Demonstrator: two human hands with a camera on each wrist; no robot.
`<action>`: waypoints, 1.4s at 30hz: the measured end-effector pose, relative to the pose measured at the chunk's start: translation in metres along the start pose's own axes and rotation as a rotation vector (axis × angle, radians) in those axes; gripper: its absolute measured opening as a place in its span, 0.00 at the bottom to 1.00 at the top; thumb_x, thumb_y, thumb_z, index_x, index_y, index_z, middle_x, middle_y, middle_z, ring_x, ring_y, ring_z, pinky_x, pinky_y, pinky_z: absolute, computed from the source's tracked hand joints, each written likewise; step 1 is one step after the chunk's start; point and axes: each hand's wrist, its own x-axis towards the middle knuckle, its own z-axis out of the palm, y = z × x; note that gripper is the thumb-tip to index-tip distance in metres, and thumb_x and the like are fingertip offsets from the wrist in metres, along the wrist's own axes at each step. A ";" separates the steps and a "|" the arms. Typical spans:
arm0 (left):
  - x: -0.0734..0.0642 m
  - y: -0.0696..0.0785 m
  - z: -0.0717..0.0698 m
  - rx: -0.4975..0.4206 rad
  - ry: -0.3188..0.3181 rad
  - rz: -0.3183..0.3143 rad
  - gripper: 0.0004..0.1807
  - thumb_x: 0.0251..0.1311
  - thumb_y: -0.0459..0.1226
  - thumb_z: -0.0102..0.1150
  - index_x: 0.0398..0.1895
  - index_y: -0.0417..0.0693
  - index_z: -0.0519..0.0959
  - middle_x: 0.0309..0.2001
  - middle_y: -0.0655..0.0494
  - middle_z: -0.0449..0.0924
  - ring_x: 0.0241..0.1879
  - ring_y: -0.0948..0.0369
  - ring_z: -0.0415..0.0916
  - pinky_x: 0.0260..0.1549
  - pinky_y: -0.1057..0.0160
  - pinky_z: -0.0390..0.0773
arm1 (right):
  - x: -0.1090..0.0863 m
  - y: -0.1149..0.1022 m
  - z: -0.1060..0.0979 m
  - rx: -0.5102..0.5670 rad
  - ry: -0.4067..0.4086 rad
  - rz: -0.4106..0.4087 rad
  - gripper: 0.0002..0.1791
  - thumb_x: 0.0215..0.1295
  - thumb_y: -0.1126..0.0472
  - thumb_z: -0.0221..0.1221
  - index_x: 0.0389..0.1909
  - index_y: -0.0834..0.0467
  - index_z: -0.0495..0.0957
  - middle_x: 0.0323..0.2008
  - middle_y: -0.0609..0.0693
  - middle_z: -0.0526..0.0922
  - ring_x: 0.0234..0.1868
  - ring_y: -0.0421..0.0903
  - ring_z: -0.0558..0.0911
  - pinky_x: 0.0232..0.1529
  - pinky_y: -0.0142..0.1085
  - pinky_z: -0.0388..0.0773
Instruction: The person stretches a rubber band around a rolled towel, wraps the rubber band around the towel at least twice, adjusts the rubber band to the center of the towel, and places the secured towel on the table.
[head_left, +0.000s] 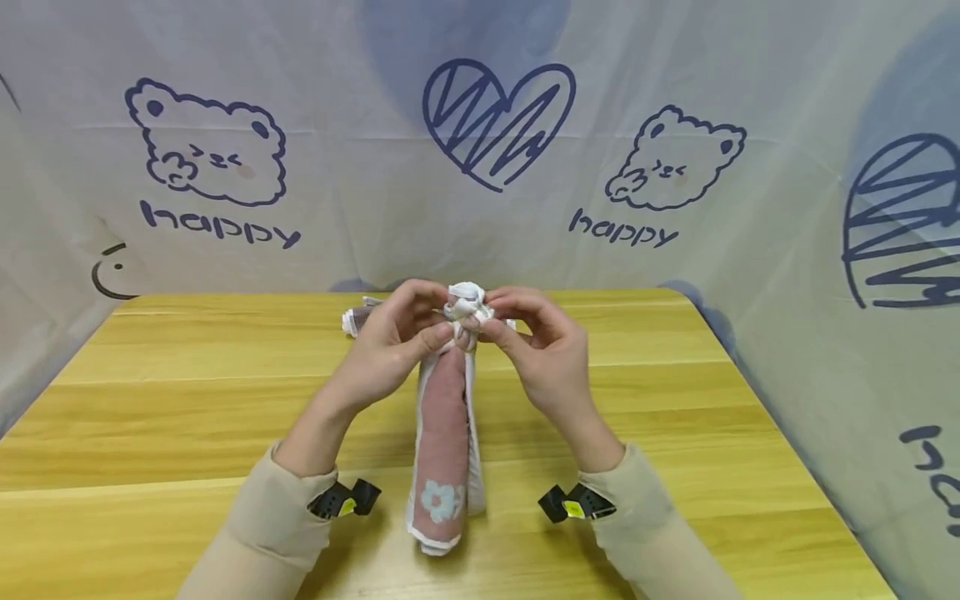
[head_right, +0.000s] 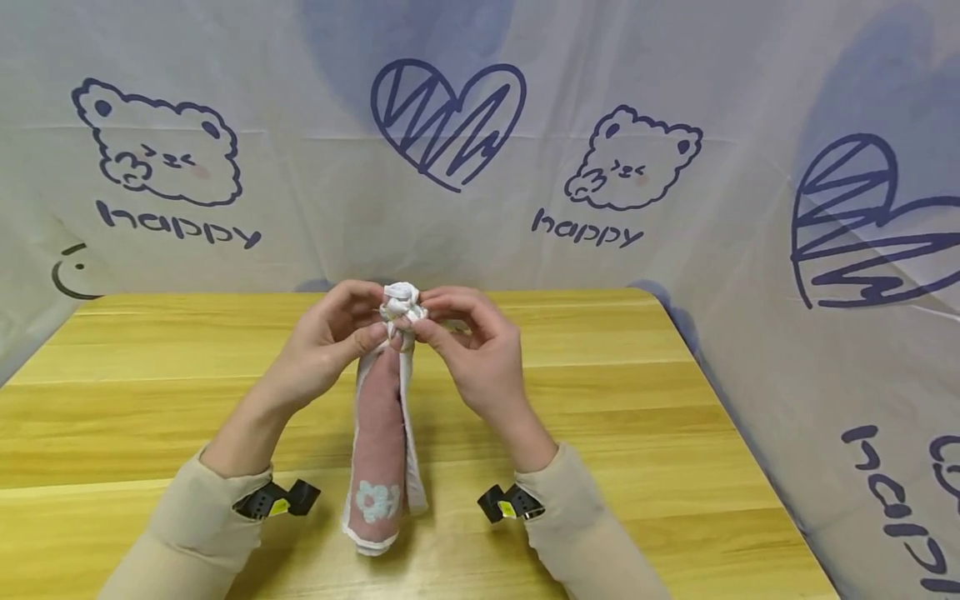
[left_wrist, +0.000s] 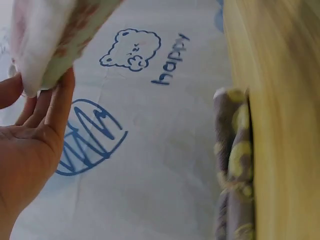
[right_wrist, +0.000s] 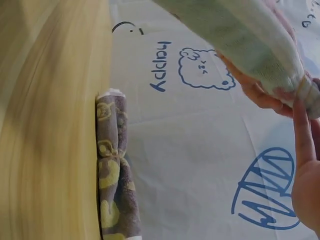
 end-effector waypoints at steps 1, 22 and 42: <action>0.000 0.001 0.000 0.012 -0.002 -0.001 0.16 0.73 0.22 0.52 0.60 0.28 0.68 0.55 0.34 0.78 0.54 0.57 0.81 0.50 0.64 0.83 | 0.000 0.000 0.001 -0.031 0.003 -0.017 0.16 0.66 0.69 0.68 0.48 0.77 0.78 0.51 0.56 0.84 0.50 0.49 0.84 0.46 0.44 0.87; -0.002 -0.001 -0.005 0.101 -0.053 0.131 0.16 0.74 0.35 0.59 0.55 0.30 0.77 0.45 0.39 0.84 0.37 0.62 0.84 0.34 0.64 0.84 | 0.006 -0.012 -0.007 -0.438 -0.222 -0.292 0.12 0.57 0.80 0.70 0.40 0.68 0.85 0.42 0.60 0.87 0.42 0.50 0.87 0.42 0.34 0.87; 0.000 0.003 0.009 0.282 -0.014 0.131 0.10 0.71 0.27 0.60 0.53 0.36 0.80 0.48 0.44 0.86 0.39 0.56 0.86 0.38 0.63 0.85 | 0.007 -0.009 -0.016 -0.429 -0.440 -0.186 0.04 0.70 0.73 0.63 0.40 0.63 0.79 0.40 0.54 0.80 0.42 0.47 0.82 0.42 0.36 0.87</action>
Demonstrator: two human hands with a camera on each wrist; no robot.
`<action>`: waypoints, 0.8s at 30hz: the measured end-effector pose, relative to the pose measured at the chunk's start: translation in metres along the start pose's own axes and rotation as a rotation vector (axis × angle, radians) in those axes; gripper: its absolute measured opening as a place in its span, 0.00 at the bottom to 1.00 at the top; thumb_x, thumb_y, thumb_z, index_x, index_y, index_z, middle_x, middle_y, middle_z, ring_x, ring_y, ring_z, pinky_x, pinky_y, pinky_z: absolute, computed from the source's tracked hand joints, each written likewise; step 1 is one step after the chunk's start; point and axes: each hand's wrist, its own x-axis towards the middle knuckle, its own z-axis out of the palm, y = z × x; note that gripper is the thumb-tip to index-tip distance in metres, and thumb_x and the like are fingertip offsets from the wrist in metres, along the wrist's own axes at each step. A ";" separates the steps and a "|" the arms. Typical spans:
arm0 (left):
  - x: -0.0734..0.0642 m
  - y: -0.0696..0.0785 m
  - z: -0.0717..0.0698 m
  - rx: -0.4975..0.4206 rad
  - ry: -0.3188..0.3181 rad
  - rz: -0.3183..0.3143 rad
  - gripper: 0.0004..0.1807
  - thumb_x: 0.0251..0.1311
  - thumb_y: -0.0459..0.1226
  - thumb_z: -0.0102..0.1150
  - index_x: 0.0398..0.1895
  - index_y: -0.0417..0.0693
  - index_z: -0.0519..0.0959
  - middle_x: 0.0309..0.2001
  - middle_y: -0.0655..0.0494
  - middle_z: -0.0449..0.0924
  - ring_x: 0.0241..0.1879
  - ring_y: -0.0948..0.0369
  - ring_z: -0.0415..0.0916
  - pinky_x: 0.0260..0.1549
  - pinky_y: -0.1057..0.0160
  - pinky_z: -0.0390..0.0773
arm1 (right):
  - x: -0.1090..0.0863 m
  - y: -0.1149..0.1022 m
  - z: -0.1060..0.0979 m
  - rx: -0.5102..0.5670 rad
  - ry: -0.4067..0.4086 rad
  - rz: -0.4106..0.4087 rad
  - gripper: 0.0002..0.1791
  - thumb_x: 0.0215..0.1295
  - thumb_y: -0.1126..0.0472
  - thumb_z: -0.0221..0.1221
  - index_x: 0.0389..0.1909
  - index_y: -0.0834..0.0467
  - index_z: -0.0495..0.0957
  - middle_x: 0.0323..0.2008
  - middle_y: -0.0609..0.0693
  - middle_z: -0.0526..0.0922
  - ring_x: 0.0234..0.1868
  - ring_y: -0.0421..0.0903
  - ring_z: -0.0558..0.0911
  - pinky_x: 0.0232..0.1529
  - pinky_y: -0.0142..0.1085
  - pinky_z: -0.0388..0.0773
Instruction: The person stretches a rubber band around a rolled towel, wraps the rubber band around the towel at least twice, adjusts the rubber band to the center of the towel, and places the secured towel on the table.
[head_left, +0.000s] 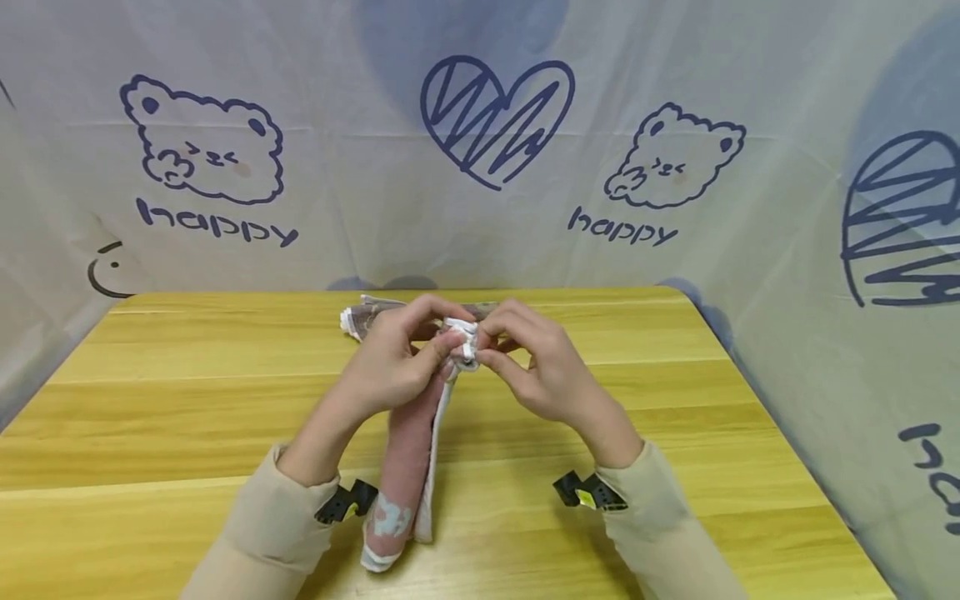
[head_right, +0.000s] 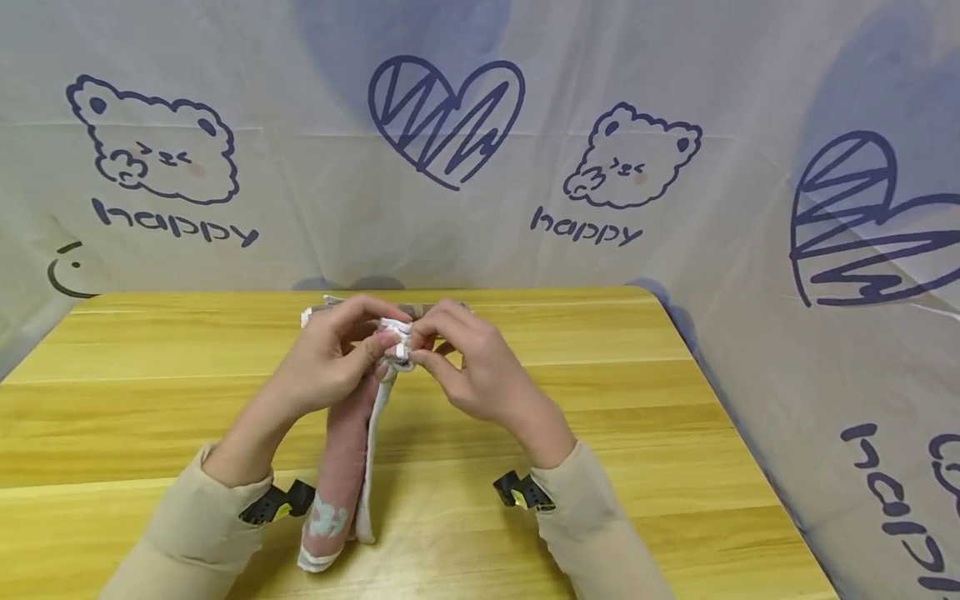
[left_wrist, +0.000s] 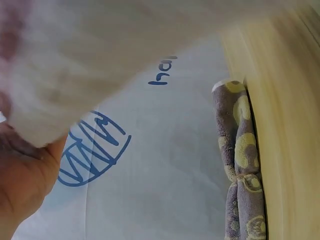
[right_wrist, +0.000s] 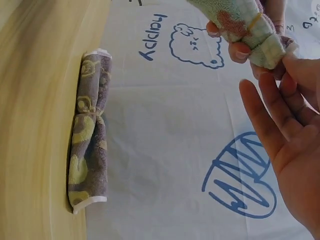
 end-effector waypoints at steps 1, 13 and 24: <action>0.000 -0.001 0.001 0.007 0.018 0.016 0.10 0.70 0.26 0.62 0.52 0.35 0.80 0.48 0.44 0.86 0.39 0.56 0.86 0.38 0.63 0.86 | 0.000 0.000 0.000 0.012 -0.004 0.006 0.06 0.68 0.75 0.63 0.40 0.62 0.79 0.40 0.54 0.80 0.42 0.47 0.82 0.42 0.37 0.87; 0.001 -0.011 0.007 -0.004 0.158 0.115 0.08 0.64 0.23 0.66 0.44 0.33 0.79 0.43 0.40 0.87 0.33 0.52 0.89 0.30 0.63 0.87 | -0.003 0.011 0.006 0.075 0.045 0.130 0.09 0.67 0.77 0.63 0.40 0.62 0.79 0.38 0.54 0.78 0.37 0.44 0.79 0.35 0.37 0.85; 0.001 -0.009 -0.003 -0.185 0.123 0.119 0.10 0.59 0.16 0.65 0.41 0.28 0.76 0.39 0.37 0.82 0.33 0.61 0.85 0.32 0.66 0.86 | 0.001 0.001 0.017 -0.050 0.239 -0.005 0.12 0.60 0.80 0.67 0.43 0.66 0.83 0.42 0.57 0.83 0.39 0.48 0.83 0.36 0.33 0.86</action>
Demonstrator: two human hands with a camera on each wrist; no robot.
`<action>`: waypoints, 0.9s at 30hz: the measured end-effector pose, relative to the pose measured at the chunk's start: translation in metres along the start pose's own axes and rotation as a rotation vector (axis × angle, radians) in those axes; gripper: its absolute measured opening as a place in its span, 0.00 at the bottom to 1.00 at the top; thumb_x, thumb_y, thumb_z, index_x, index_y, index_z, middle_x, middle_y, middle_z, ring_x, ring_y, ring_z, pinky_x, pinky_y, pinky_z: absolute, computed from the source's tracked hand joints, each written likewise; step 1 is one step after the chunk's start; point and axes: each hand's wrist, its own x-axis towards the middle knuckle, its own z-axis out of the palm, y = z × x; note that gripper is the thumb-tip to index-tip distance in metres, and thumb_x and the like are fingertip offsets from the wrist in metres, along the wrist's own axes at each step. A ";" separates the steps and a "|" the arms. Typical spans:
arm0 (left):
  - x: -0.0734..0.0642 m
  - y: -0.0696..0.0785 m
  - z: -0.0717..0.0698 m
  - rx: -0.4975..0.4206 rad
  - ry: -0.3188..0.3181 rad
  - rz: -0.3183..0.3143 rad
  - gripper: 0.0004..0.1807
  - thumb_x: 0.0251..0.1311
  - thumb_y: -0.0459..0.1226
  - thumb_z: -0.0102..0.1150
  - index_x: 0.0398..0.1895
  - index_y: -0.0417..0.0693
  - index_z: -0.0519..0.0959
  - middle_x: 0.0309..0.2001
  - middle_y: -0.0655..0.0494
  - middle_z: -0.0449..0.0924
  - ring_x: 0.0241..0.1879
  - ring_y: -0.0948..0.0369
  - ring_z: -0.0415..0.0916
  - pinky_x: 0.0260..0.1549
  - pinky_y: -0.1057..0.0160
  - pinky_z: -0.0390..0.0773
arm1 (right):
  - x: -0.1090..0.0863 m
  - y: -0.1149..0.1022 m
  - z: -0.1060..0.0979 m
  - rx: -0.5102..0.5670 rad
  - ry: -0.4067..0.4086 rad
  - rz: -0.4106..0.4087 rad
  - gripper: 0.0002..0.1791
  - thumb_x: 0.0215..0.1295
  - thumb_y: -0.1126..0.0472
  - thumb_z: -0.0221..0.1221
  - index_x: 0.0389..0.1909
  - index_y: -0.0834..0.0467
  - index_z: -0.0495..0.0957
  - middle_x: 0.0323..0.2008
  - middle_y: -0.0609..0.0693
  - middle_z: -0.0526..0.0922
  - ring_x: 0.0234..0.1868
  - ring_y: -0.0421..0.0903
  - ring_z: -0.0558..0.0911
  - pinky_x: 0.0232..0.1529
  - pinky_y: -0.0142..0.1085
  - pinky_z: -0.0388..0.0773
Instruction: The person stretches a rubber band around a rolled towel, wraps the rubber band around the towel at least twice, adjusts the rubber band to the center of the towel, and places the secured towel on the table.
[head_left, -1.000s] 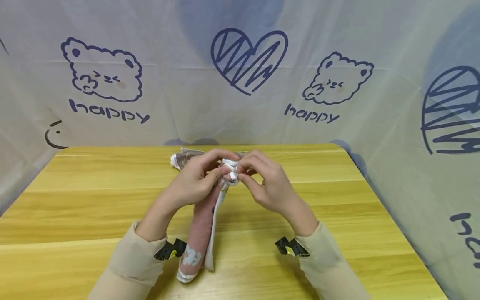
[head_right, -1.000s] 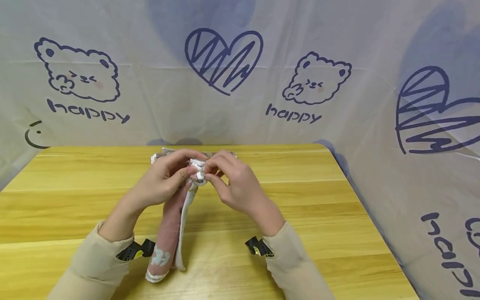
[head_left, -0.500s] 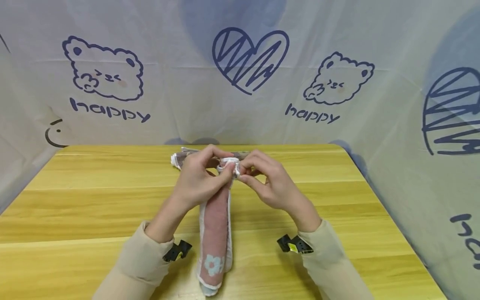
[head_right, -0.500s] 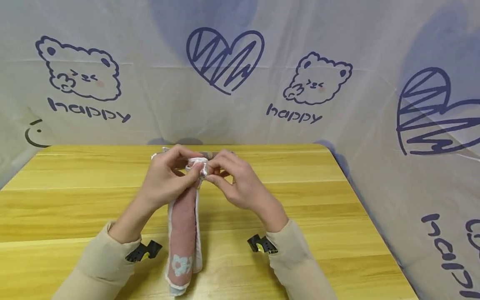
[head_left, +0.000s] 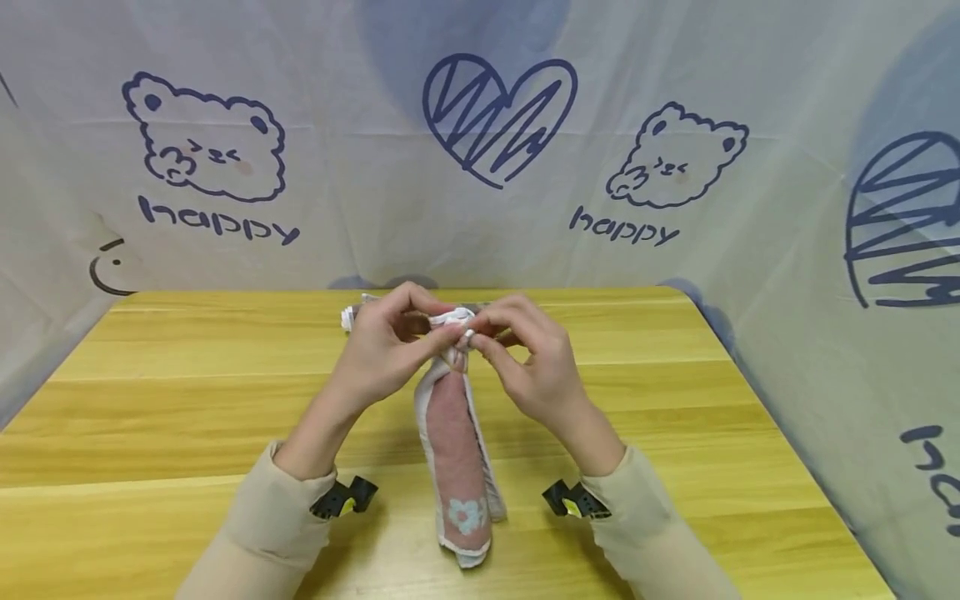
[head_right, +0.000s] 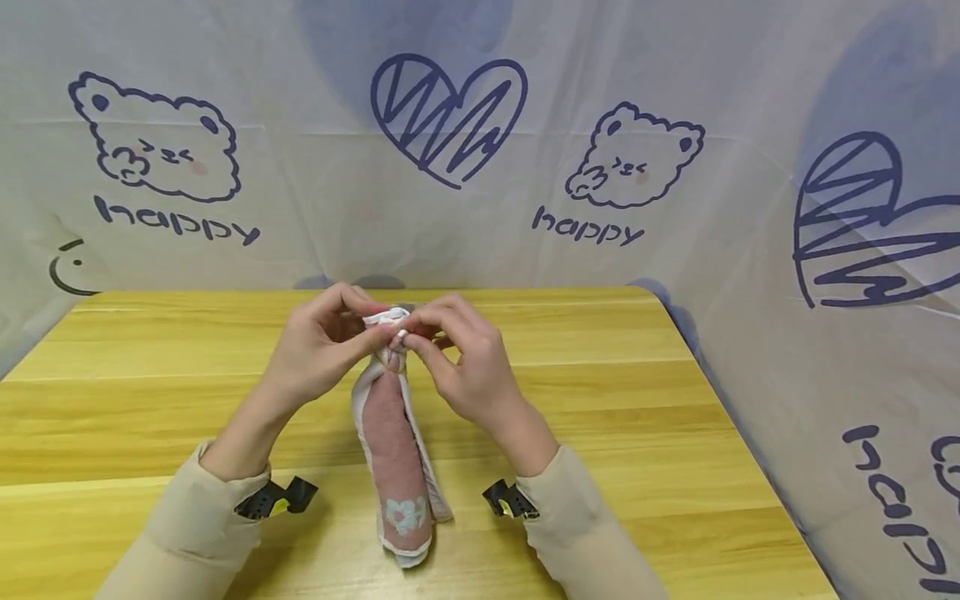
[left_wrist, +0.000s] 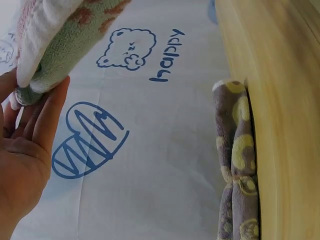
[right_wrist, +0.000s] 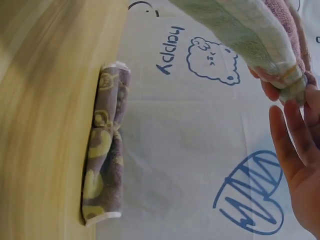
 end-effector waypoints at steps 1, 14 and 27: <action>0.000 0.000 -0.001 -0.022 -0.002 0.005 0.10 0.59 0.16 0.64 0.41 0.27 0.76 0.39 0.36 0.82 0.33 0.62 0.85 0.33 0.66 0.86 | 0.001 -0.002 0.000 -0.021 0.021 -0.023 0.12 0.59 0.79 0.69 0.42 0.67 0.83 0.41 0.58 0.83 0.39 0.49 0.84 0.37 0.33 0.86; -0.001 0.006 -0.007 -0.066 -0.002 0.010 0.08 0.62 0.19 0.64 0.43 0.27 0.77 0.41 0.46 0.82 0.36 0.61 0.84 0.37 0.65 0.86 | 0.006 -0.012 0.002 -0.119 0.088 -0.177 0.07 0.62 0.72 0.71 0.39 0.67 0.84 0.38 0.58 0.83 0.33 0.48 0.83 0.34 0.31 0.84; 0.000 0.007 0.000 -0.048 -0.003 0.050 0.10 0.58 0.12 0.60 0.40 0.25 0.76 0.39 0.34 0.81 0.32 0.63 0.84 0.29 0.67 0.85 | 0.002 -0.010 0.000 -0.130 -0.079 -0.146 0.10 0.63 0.75 0.68 0.42 0.66 0.79 0.41 0.57 0.80 0.36 0.46 0.81 0.38 0.26 0.82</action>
